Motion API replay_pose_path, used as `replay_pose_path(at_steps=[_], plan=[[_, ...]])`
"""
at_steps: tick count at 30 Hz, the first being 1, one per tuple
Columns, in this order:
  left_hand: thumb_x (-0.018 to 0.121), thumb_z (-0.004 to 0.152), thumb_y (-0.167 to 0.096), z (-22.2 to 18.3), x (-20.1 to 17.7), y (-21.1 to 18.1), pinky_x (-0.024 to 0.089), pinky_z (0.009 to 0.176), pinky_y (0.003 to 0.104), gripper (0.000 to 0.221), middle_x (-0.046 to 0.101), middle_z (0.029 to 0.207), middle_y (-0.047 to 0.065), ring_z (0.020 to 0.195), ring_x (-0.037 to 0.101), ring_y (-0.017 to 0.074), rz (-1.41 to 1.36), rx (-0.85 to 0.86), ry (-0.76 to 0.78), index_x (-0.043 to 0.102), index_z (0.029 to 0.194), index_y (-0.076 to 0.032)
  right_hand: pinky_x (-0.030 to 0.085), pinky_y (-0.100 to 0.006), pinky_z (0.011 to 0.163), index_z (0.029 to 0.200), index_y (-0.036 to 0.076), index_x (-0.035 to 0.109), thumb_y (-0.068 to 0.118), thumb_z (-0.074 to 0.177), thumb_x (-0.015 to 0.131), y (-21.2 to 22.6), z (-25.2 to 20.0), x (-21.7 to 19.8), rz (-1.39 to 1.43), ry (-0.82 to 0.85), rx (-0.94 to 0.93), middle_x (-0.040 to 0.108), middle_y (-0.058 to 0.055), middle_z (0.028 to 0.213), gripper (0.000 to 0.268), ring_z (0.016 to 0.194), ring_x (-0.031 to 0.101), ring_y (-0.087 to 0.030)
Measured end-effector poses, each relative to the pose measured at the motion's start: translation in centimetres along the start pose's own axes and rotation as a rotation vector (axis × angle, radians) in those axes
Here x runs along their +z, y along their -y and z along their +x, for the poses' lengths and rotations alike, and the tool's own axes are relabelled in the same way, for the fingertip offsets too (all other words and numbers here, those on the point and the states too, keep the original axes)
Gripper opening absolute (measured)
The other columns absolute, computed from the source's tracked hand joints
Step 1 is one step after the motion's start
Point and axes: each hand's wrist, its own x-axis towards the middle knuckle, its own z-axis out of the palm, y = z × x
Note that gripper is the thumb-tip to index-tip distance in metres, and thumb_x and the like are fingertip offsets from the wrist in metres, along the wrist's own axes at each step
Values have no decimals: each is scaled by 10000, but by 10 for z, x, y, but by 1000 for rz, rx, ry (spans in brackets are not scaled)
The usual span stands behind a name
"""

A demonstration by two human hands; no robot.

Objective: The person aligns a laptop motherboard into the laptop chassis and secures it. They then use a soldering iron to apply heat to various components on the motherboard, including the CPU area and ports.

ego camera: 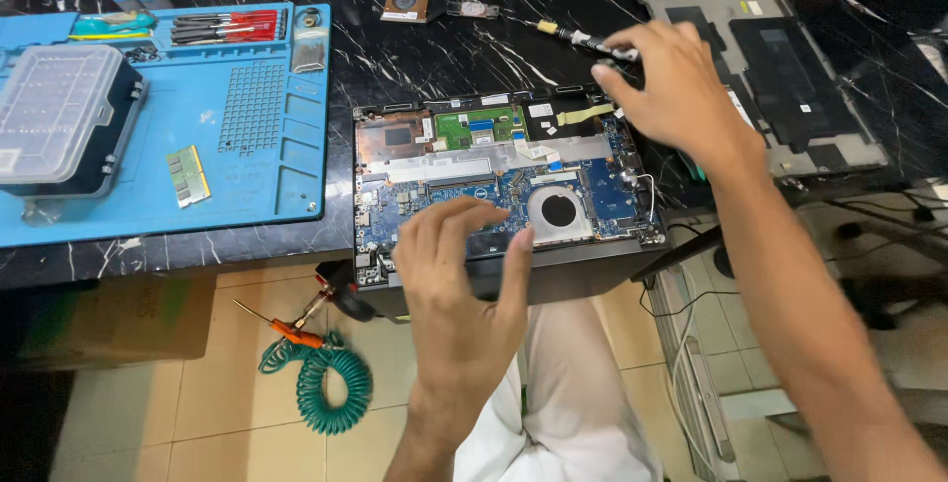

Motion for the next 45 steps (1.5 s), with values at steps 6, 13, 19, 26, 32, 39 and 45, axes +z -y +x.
replay_pose_path(at_steps=[6, 13, 19, 26, 32, 39, 45], plan=[[719, 1114, -327, 15, 18, -4, 456, 1076, 447, 204, 761, 1242, 41, 1231, 681, 284, -81, -14, 79, 726, 1191, -138, 467, -706, 1132, 1542, 82, 758, 407, 1176, 737, -59, 92, 43, -146, 126, 32, 611, -293, 1466, 490, 1372, 583, -519], [717, 1118, -324, 18, 17, 4, 475, 1016, 436, 180, 768, 1204, 23, 1181, 702, 265, -77, -33, 94, 730, 1172, -153, 544, -641, 999, 1231, 169, 900, 323, 1127, 866, -62, 112, 60, -217, 1, -15, 811, -158, 1264, 189, 1250, 709, -424], [804, 1080, -252, 31, -24, 21, 486, 1027, 428, 174, 793, 1196, 46, 1170, 711, 282, 27, -2, 12, 758, 1192, -128, 436, -619, 871, 1275, 138, 872, 208, 1221, 863, -20, 96, 42, -202, -284, -268, 831, -135, 1171, 89, 1048, 749, -446], [859, 1068, -206, 46, -96, 96, 486, 997, 548, 127, 790, 1292, 55, 1227, 595, 367, 556, -196, -168, 920, 1173, -170, 419, -555, 1036, 1339, 88, 801, 158, 1221, 844, 87, 29, 8, 15, -225, -525, 806, -79, 1219, 144, 1110, 705, -356], [935, 993, -328, 56, -97, 141, 474, 1011, 610, 158, 763, 1392, 56, 1327, 551, 393, 701, -298, -89, 974, 1089, -209, 432, -502, 1065, 1304, 106, 806, 186, 1174, 886, 131, -2, -2, -3, -216, -659, 841, -42, 1226, 172, 1085, 738, -312], [933, 979, -378, 62, -87, 145, 470, 1064, 569, 128, 733, 1435, 36, 1376, 534, 354, 752, -334, -54, 983, 1019, -267, 446, -499, 1038, 1328, 87, 813, 158, 1193, 880, 142, -10, -9, 20, -217, -704, 845, -54, 1238, 167, 1083, 740, -305], [947, 955, -306, 60, -82, 149, 433, 1047, 573, 45, 737, 1395, 28, 1352, 543, 366, 760, -249, -110, 981, 959, -276, 466, -494, 1042, 1331, 43, 810, 144, 1209, 869, 140, -13, -10, 59, -220, -694, 855, -99, 1268, 169, 1127, 761, -341]])
